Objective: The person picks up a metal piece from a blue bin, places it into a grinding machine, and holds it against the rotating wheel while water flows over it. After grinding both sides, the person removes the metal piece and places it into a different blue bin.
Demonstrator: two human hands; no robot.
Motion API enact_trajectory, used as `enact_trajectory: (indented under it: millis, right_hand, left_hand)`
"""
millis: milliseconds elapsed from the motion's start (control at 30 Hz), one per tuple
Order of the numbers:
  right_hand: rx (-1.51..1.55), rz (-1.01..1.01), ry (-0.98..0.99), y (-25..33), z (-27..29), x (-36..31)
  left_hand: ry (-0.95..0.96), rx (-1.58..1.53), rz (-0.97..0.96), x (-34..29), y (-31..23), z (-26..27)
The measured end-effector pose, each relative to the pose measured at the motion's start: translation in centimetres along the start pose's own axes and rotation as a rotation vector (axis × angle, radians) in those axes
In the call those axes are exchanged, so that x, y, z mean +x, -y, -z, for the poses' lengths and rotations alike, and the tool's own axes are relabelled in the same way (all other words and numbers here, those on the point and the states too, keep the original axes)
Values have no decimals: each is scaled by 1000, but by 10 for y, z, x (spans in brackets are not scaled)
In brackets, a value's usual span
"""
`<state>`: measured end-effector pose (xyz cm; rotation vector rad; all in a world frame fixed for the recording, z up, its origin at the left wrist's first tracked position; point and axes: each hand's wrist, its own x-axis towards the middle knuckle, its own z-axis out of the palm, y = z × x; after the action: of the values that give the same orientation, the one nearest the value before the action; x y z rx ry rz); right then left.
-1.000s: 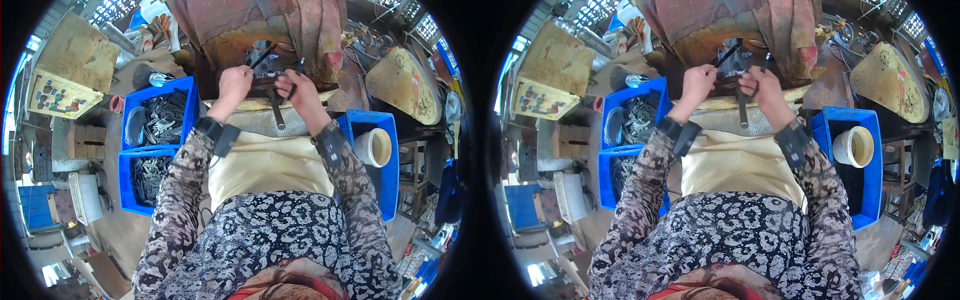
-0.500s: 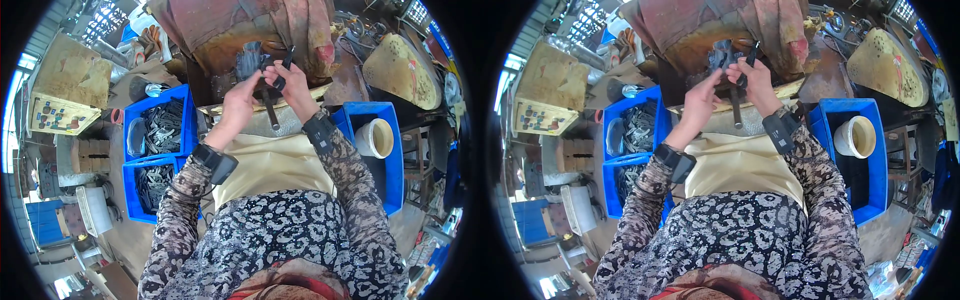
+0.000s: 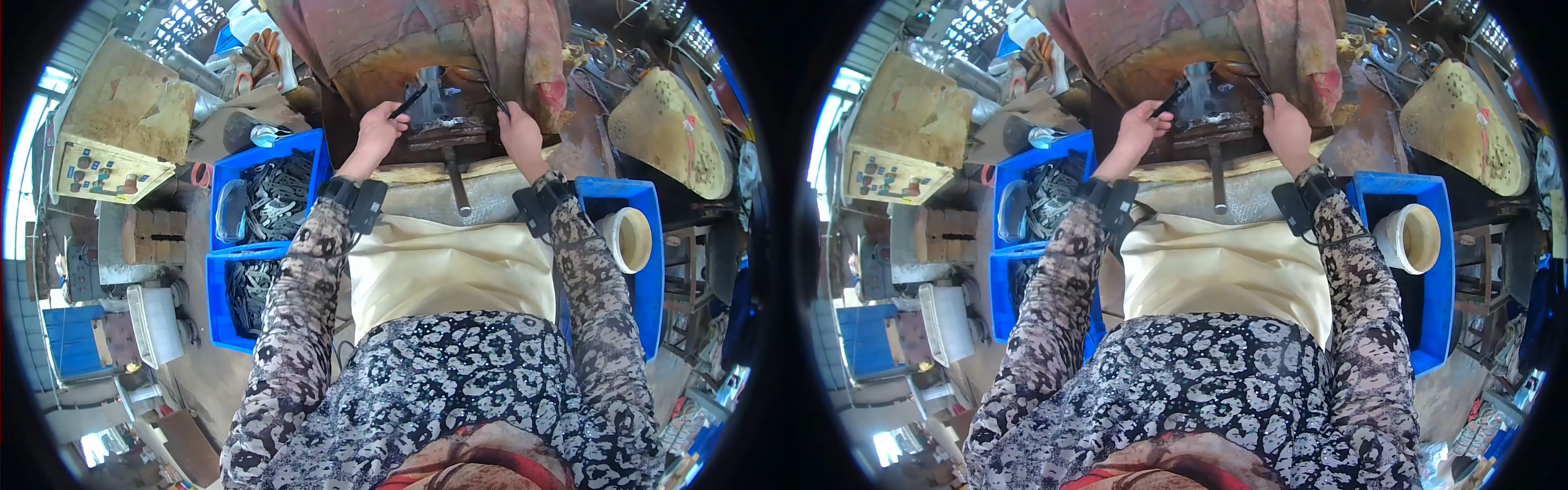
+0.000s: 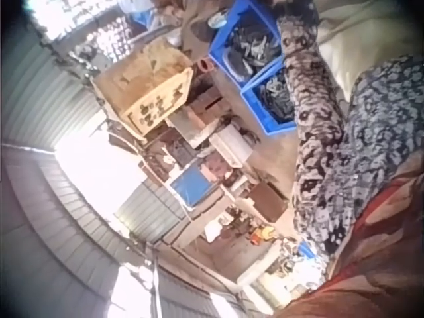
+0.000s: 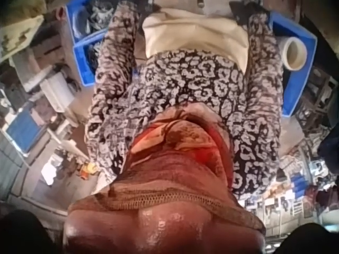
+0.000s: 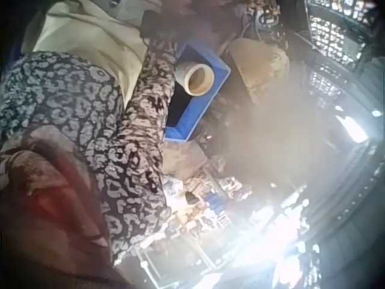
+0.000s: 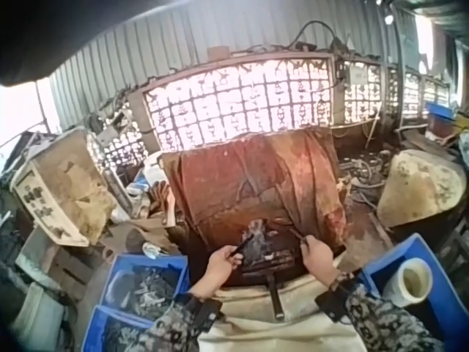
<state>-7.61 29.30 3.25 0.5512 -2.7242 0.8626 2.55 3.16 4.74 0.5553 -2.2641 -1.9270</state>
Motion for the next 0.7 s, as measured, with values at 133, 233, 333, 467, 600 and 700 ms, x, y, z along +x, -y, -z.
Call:
enact_trajectory:
  millis: [133,233,333,467,600,700]
  right_hand:
    - [-37,-5,-58,19,1,-6]
    - [-80,-53,-37,19,2,-6]
    - [-71,-13,-66,17,1,-8]
    - [-72,-83,16,22,5,-7]
    - [-85,-90,22,24,5,-8]
    - [-102,-98,7,19,7,-9]
  left_hand:
    - [-8,118,-102,27,26,0]
    - [3,251,-186,34,31,-9]
    - [33,400,-227,37,32,-14]
    - [109,580,-320,45,44,-5]
    - [228,735,-405,49,53,2]
    - [262,891,-496,47,42,-6]
